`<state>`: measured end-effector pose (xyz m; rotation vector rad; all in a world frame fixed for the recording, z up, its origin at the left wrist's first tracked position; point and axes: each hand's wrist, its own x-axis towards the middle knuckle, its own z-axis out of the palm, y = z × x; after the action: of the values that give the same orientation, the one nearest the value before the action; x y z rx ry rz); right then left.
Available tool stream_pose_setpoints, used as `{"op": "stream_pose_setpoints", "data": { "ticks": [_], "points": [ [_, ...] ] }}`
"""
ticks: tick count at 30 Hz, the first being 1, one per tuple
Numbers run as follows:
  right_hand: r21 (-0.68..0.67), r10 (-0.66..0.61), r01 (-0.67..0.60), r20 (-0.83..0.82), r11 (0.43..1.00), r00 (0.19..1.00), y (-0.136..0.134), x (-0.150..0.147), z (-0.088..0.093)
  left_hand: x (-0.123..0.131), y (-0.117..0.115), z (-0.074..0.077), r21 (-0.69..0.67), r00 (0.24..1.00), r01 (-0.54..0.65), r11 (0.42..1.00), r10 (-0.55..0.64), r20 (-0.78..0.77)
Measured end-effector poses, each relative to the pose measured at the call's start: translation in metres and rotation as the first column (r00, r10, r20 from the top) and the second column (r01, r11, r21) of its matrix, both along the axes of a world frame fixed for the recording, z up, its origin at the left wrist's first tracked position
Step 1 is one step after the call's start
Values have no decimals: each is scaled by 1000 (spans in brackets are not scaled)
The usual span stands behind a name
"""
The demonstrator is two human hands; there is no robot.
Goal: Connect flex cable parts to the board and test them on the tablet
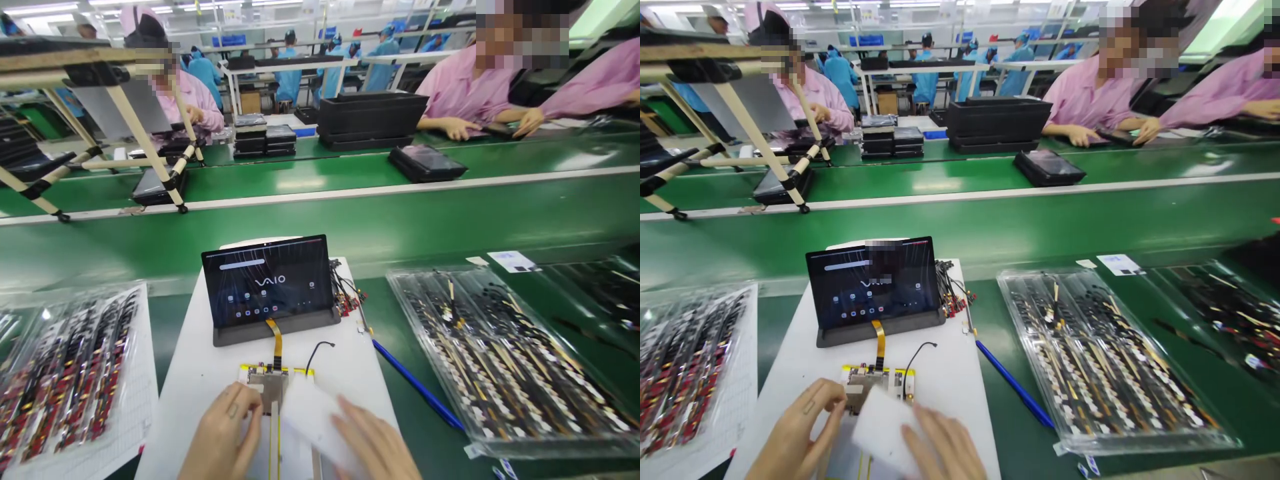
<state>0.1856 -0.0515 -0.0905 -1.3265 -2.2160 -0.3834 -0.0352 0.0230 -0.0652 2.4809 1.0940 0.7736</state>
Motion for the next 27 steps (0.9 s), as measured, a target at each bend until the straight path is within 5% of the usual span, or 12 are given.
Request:
{"op": "stream_pose_setpoints", "data": {
  "ticks": [4,6,12,16,23,27],
  "points": [
    [13,-402,402,46,916,915,-16,18,-17,33,-16,-9,63,992,-76,995,82,-93],
    [-47,-453,455,47,889,890,-24,16,-32,46,-19,-14,81,973,-70,994,86,-214],
    [-118,-125,105,-178,987,976,-12,-25,-35,61,-20,-18,246,910,-182,952,257,-325],
    [-128,-189,158,-284,979,940,5,-40,-24,62,-21,-20,248,906,-208,946,282,-315],
    [-160,-195,145,-366,977,910,4,-40,-37,57,-28,-45,216,923,-159,963,223,-314],
    [-91,-166,142,-373,986,913,5,-41,-28,49,-28,-57,234,937,-135,963,201,-286]
  ]
}}
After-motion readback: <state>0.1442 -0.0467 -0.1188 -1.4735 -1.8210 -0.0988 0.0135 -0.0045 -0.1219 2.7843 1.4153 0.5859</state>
